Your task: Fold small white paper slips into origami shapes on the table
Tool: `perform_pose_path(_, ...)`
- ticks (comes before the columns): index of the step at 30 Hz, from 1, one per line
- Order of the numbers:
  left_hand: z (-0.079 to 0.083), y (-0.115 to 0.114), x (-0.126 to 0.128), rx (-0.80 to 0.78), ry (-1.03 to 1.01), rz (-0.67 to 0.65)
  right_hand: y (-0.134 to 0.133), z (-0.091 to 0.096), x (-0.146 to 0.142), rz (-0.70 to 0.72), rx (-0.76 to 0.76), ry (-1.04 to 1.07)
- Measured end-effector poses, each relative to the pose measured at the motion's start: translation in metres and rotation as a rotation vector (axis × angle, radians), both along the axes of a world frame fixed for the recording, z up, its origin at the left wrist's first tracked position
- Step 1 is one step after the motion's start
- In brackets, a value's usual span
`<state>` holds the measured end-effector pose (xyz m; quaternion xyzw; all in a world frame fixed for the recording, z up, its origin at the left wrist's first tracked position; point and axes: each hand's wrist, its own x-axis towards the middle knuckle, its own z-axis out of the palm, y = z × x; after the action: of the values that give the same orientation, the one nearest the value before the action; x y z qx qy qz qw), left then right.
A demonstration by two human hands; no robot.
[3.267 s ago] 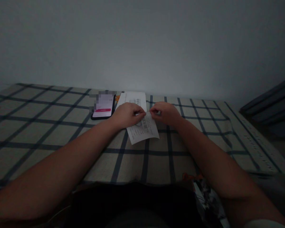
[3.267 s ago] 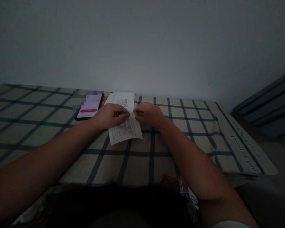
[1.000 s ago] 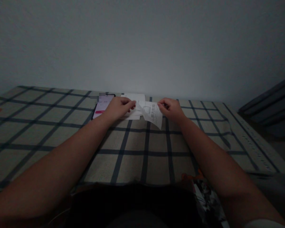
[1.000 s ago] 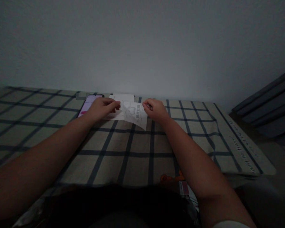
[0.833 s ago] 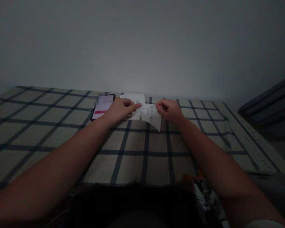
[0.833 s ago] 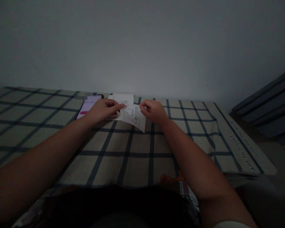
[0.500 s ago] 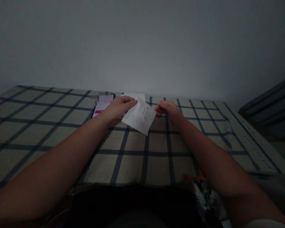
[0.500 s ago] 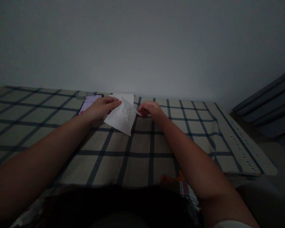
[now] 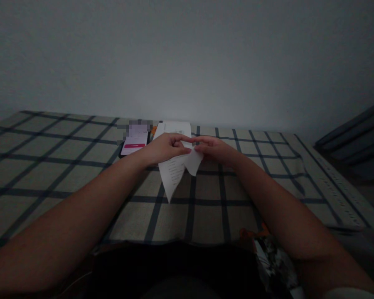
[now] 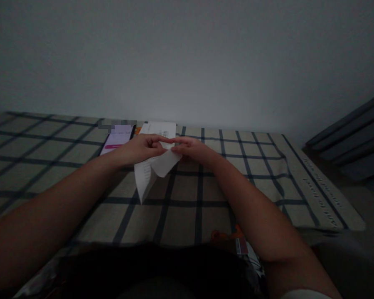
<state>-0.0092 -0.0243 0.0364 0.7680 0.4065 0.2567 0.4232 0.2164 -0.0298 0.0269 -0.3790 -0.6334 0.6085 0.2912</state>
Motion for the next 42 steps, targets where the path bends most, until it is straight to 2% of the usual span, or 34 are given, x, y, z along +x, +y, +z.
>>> perform_pose_path(4, 0.0043, -0.0011, -0.0005, 0.051, 0.046, -0.023, 0.0042, -0.0023, 0.0060, -0.003, 0.001, -0.013)
perform_pose_path(9, 0.0034, -0.0020, 0.0009, 0.036, 0.081, 0.012, 0.0045, -0.0058, 0.0045, -0.007, 0.103, 0.038)
perform_pose_path(15, 0.0000, -0.0037, 0.0038, -0.115, -0.023, 0.036, 0.0057, -0.0073, 0.0020, -0.036, 0.207, 0.048)
perform_pose_path(21, 0.0035, -0.0060, 0.0041, -0.173, -0.057, 0.045, 0.0054, -0.0067, 0.0030, -0.010, 0.165, 0.064)
perform_pose_path(24, 0.0046, -0.0081, 0.0045, -0.159, -0.033, 0.018, 0.0037, -0.0051, 0.0015, 0.020, 0.120, 0.000)
perform_pose_path(30, 0.0059, -0.0099, 0.0046, -0.125, 0.014, 0.015, 0.0012, -0.0027, 0.0022, -0.014, 0.089, -0.089)
perform_pose_path(35, 0.0039, -0.0087, 0.0046, -0.077, 0.053, -0.014, 0.0004, -0.0024, 0.0016, -0.011, 0.100, -0.121)
perform_pose_path(42, -0.0005, -0.0059, 0.0050, -0.073, 0.009, 0.049, -0.0014, -0.0008, 0.0002, -0.005, 0.135, -0.125)
